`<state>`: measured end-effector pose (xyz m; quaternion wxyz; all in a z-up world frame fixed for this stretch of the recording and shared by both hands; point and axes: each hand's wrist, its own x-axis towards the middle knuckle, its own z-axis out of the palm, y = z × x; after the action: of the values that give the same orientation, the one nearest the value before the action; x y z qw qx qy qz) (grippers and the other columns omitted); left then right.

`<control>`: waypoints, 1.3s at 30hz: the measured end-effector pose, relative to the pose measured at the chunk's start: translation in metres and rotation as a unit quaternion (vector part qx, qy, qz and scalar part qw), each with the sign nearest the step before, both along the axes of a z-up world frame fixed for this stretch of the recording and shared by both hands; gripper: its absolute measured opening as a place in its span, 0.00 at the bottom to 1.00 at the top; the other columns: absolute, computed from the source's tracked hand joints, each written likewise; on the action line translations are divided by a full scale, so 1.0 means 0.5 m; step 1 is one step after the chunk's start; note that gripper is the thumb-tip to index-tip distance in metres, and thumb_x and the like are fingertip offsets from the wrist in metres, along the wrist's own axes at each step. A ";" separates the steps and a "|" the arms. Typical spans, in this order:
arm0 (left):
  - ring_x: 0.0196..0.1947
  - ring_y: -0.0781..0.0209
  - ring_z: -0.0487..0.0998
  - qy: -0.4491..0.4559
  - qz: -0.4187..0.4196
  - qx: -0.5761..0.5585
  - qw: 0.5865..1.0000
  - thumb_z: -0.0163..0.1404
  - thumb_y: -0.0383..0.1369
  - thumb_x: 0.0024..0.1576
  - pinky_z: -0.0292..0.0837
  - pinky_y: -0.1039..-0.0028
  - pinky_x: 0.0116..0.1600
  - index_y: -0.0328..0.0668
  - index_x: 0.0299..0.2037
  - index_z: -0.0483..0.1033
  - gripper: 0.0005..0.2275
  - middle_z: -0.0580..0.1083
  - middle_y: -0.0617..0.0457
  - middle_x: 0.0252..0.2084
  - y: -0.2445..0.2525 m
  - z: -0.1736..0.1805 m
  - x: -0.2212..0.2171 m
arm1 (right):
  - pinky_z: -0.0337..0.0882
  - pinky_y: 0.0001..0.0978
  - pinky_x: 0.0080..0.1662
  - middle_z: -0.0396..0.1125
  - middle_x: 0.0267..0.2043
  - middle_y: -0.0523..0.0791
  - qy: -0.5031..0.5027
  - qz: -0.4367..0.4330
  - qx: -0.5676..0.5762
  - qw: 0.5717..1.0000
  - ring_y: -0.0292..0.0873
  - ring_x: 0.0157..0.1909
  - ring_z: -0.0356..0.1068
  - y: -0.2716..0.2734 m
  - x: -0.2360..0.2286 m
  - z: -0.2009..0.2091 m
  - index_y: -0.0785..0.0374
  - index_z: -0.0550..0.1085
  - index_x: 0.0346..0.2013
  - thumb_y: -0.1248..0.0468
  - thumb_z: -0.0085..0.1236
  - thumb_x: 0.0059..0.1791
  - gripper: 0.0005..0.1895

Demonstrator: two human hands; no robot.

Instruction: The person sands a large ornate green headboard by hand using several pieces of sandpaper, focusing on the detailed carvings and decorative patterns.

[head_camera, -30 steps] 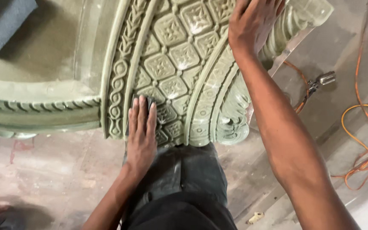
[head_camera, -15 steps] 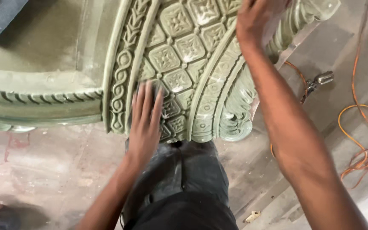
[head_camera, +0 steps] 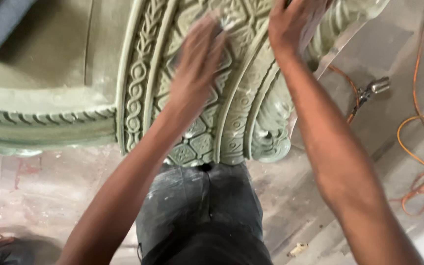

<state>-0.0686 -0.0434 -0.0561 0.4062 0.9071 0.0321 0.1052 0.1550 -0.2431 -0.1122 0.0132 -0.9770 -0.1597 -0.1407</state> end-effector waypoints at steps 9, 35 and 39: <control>0.82 0.45 0.42 -0.001 -0.010 0.036 0.999 0.46 0.19 0.69 0.40 0.53 0.86 0.38 0.79 0.50 0.28 0.45 0.39 0.81 -0.114 -0.032 0.129 | 0.50 0.57 0.78 0.58 0.72 0.57 -0.014 -0.032 0.155 0.987 0.60 0.77 0.56 -0.051 0.011 -0.043 0.66 0.58 0.69 0.41 0.50 0.60 0.35; 0.80 0.45 0.47 0.046 -0.071 0.113 0.990 0.45 0.17 0.65 0.38 0.53 0.82 0.30 0.77 0.50 0.28 0.50 0.36 0.79 -0.065 0.020 0.150 | 0.57 0.48 0.72 0.60 0.69 0.55 -0.006 -0.100 0.376 0.921 0.53 0.71 0.61 0.003 -0.033 0.045 0.64 0.53 0.75 0.52 0.48 0.61 0.33; 0.80 0.42 0.46 0.015 -0.095 0.045 0.994 0.48 0.23 0.68 0.43 0.54 0.85 0.25 0.77 0.53 0.27 0.51 0.36 0.78 -0.120 0.003 0.279 | 0.57 0.48 0.72 0.59 0.69 0.57 -0.013 -0.061 0.389 0.919 0.54 0.70 0.61 -0.020 -0.017 0.026 0.65 0.51 0.75 0.50 0.47 0.62 0.34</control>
<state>0.0711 -0.1035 -0.0548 0.3727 0.9249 -0.0527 0.0544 0.1464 -0.2533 -0.0991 0.3817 -0.9006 -0.0325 -0.2052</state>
